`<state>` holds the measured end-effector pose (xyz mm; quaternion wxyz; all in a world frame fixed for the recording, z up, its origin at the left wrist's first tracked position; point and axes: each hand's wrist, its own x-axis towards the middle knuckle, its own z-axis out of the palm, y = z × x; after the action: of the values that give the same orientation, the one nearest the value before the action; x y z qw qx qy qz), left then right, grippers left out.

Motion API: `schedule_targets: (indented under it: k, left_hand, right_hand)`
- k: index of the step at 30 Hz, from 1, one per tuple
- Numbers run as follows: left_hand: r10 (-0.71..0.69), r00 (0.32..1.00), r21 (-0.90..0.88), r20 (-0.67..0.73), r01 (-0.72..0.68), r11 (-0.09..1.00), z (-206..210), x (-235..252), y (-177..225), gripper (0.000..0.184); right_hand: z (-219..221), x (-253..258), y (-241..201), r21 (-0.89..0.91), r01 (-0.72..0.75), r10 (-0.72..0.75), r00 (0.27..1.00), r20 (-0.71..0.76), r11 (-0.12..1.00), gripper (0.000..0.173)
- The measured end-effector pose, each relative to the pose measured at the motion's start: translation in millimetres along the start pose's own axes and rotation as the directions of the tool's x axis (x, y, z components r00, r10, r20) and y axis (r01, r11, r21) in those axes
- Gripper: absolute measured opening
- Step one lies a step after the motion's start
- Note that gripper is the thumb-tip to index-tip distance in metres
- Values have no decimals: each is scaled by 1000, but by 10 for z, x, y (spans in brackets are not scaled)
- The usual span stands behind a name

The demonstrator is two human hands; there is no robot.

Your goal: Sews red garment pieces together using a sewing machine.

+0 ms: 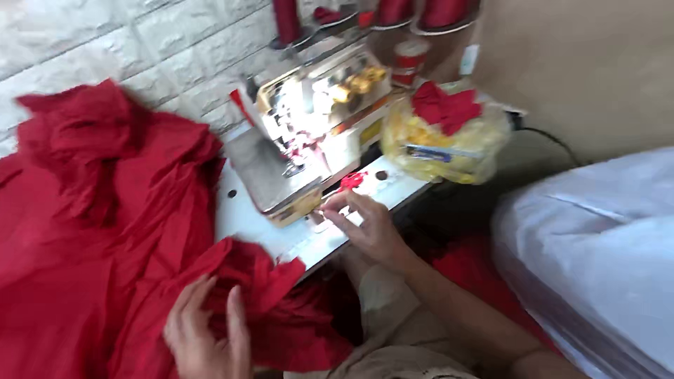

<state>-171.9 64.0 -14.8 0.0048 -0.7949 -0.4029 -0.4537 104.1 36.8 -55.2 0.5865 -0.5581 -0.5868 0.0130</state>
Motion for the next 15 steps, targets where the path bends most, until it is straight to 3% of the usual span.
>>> schedule_targets:
  k: [4, 7, 12, 15]
  left_hand:
    - [19, 999, -42, -34, -21, 999, -57, 37, 26, 33]
    - [29, 999, -73, -28, -31, 997, -25, 38, 22, 29]
    - [108, 993, -100, 37, -104, 990, 21, 18, 15, 25]
    - [127, 990, -96, 55, -121, 988, 30, 11, 8, 24]
  right_hand:
    - [-760, 353, 327, -240, -158, 109, 972, -207, 958, 25]
    - [-1224, 654, 637, -461, -410, 274, 902, -334, 787, 25]
    - [-1536, 905, 1193, -644, -544, 445, 832, -331, 537, 31]
    - [-1535, 993, 1373, -681, -562, 484, 809, -333, 470, 19]
